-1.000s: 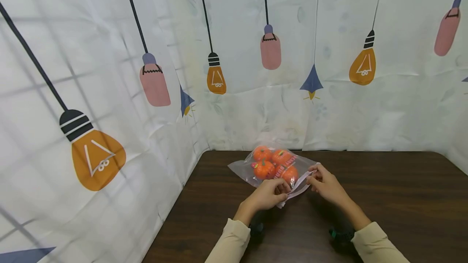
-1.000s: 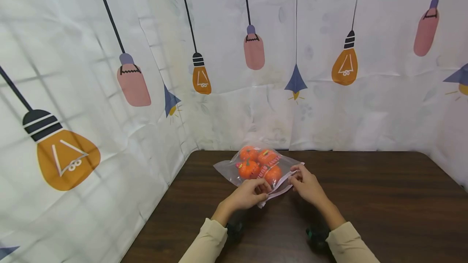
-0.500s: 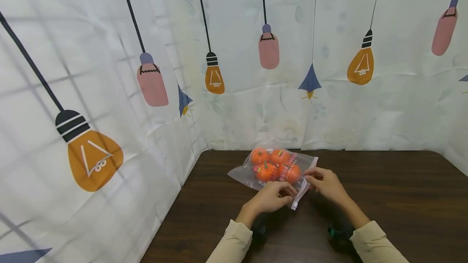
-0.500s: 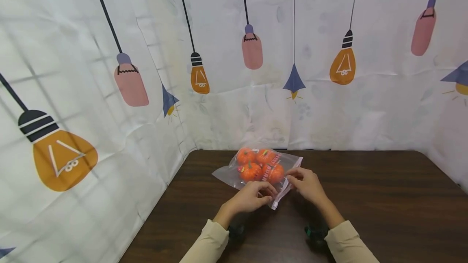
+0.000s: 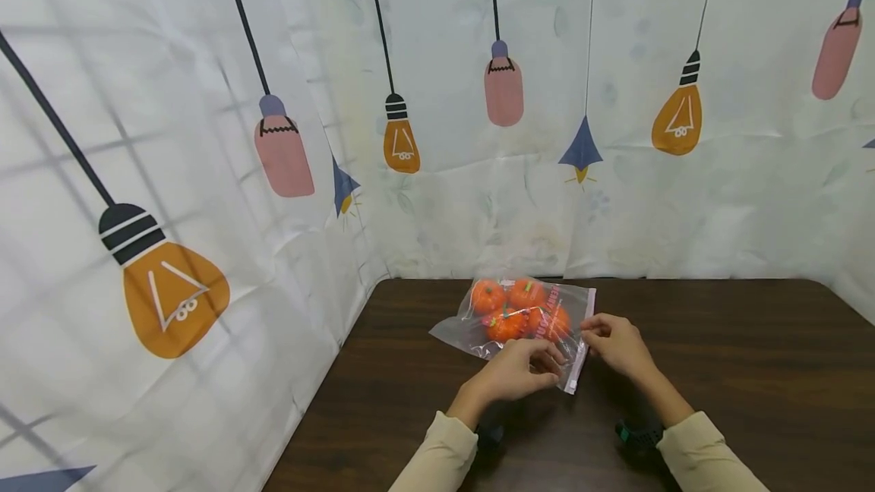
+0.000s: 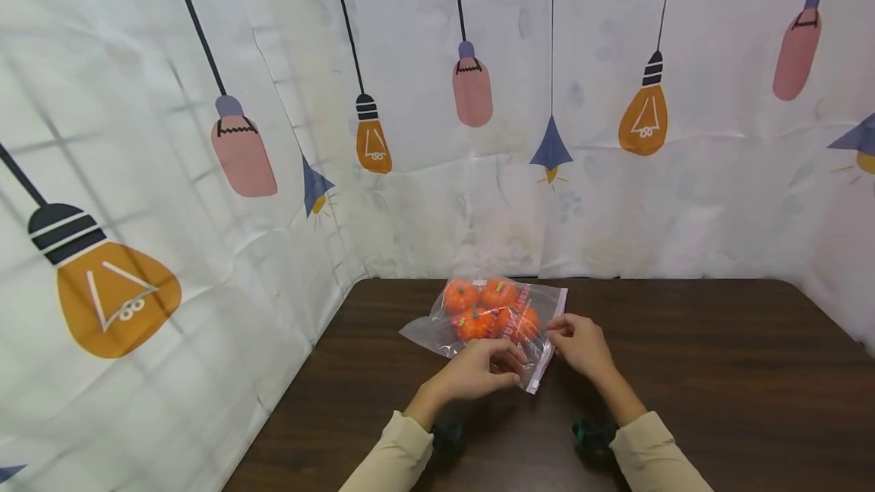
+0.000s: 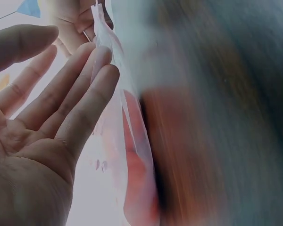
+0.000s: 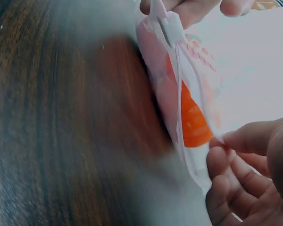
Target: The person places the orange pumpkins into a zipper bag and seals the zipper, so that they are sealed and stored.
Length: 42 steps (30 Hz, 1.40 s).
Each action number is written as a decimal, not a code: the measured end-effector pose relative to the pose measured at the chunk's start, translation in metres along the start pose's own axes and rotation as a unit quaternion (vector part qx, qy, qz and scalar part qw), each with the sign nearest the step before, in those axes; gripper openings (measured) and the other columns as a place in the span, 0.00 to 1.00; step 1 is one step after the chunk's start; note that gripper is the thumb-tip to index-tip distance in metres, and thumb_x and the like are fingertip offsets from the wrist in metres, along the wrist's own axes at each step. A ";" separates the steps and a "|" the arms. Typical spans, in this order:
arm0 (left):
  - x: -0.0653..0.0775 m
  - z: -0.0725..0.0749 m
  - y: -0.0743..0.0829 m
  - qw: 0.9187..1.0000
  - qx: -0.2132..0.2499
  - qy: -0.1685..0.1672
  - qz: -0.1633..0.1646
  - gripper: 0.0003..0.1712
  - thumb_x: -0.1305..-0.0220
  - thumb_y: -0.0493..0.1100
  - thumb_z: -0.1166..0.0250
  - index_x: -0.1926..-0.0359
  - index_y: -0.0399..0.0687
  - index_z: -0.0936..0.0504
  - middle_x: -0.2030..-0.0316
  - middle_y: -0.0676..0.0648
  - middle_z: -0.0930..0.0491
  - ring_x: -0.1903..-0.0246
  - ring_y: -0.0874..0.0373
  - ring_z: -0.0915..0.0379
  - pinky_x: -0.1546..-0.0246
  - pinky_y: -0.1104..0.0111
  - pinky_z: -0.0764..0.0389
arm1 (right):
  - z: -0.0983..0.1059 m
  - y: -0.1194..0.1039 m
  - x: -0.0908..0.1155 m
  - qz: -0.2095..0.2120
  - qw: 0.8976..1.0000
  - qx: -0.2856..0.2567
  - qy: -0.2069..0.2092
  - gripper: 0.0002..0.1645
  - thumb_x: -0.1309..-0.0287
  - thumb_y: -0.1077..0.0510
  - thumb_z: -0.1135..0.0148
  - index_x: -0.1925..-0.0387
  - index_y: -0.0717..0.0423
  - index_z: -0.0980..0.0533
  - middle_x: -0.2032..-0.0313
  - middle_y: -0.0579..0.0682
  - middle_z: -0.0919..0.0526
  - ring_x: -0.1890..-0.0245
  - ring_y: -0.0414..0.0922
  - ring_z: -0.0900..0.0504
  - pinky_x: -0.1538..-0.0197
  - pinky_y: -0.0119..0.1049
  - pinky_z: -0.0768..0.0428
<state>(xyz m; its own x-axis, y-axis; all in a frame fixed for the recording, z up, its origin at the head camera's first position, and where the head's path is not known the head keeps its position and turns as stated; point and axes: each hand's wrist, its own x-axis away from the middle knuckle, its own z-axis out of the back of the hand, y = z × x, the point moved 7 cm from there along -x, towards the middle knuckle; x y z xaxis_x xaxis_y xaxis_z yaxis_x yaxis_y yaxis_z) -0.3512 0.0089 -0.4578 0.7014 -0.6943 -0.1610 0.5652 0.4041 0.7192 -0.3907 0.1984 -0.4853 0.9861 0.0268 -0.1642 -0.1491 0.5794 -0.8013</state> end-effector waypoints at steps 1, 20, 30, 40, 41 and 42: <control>0.000 0.000 0.001 1.000 -0.004 -0.004 -0.003 0.11 0.35 0.36 0.31 0.52 0.46 0.16 0.61 0.52 0.11 0.62 0.76 0.20 0.57 0.80 0.20 | -0.001 0.000 0.000 -0.001 1.000 0.001 -0.007 0.11 0.33 0.60 0.37 0.54 0.62 0.18 0.69 0.52 0.14 0.73 0.43 0.19 0.71 0.36 0.25; 0.001 -0.009 0.007 0.935 -0.354 0.006 -0.010 0.17 0.48 0.47 0.21 0.57 0.62 0.15 0.60 0.60 0.18 0.60 0.65 0.31 0.57 0.75 0.29 | 0.003 -0.009 0.000 0.070 0.994 0.001 -0.083 0.13 0.32 0.59 0.37 0.49 0.61 0.20 0.74 0.50 0.22 0.76 0.40 0.25 0.73 0.34 0.27; 0.000 -0.016 0.003 0.903 -0.426 0.056 0.005 0.11 0.48 0.54 0.21 0.66 0.66 0.15 0.70 0.61 0.21 0.66 0.63 0.27 0.68 0.73 0.35 | 0.009 -0.019 0.001 0.087 0.991 0.005 -0.099 0.14 0.32 0.60 0.38 0.48 0.63 0.21 0.74 0.50 0.22 0.75 0.39 0.25 0.72 0.33 0.26; -0.003 -0.007 0.010 0.922 -0.375 0.095 -0.020 0.07 0.42 0.53 0.24 0.70 0.64 0.15 0.74 0.62 0.21 0.71 0.68 0.28 0.70 0.76 0.33 | 0.025 -0.031 0.011 0.104 0.989 0.005 -0.104 0.10 0.32 0.59 0.37 0.54 0.60 0.21 0.69 0.52 0.19 0.71 0.38 0.24 0.69 0.32 0.24; -0.003 -0.006 0.011 0.923 -0.371 0.100 -0.025 0.07 0.41 0.52 0.24 0.70 0.64 0.16 0.74 0.62 0.21 0.71 0.69 0.28 0.69 0.76 0.33 | 0.025 -0.031 0.013 0.115 0.988 0.011 -0.107 0.09 0.32 0.58 0.36 0.55 0.58 0.21 0.69 0.51 0.19 0.71 0.37 0.25 0.68 0.32 0.24; -0.003 -0.006 0.012 0.924 -0.367 0.104 -0.028 0.07 0.41 0.52 0.24 0.70 0.64 0.16 0.73 0.62 0.20 0.71 0.69 0.27 0.69 0.77 0.32 | 0.024 -0.031 0.016 0.126 0.986 0.016 -0.111 0.08 0.33 0.58 0.36 0.55 0.57 0.21 0.69 0.49 0.19 0.71 0.36 0.25 0.68 0.31 0.24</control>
<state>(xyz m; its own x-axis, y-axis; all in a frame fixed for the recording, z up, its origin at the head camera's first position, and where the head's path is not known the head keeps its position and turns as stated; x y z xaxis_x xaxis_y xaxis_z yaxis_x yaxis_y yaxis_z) -0.3440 0.0195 -0.4523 0.6870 -0.6280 -0.3656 0.6920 0.7189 0.0655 -0.3687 0.2004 -0.4489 0.9106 0.3479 -0.2229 -0.3922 0.5576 -0.7316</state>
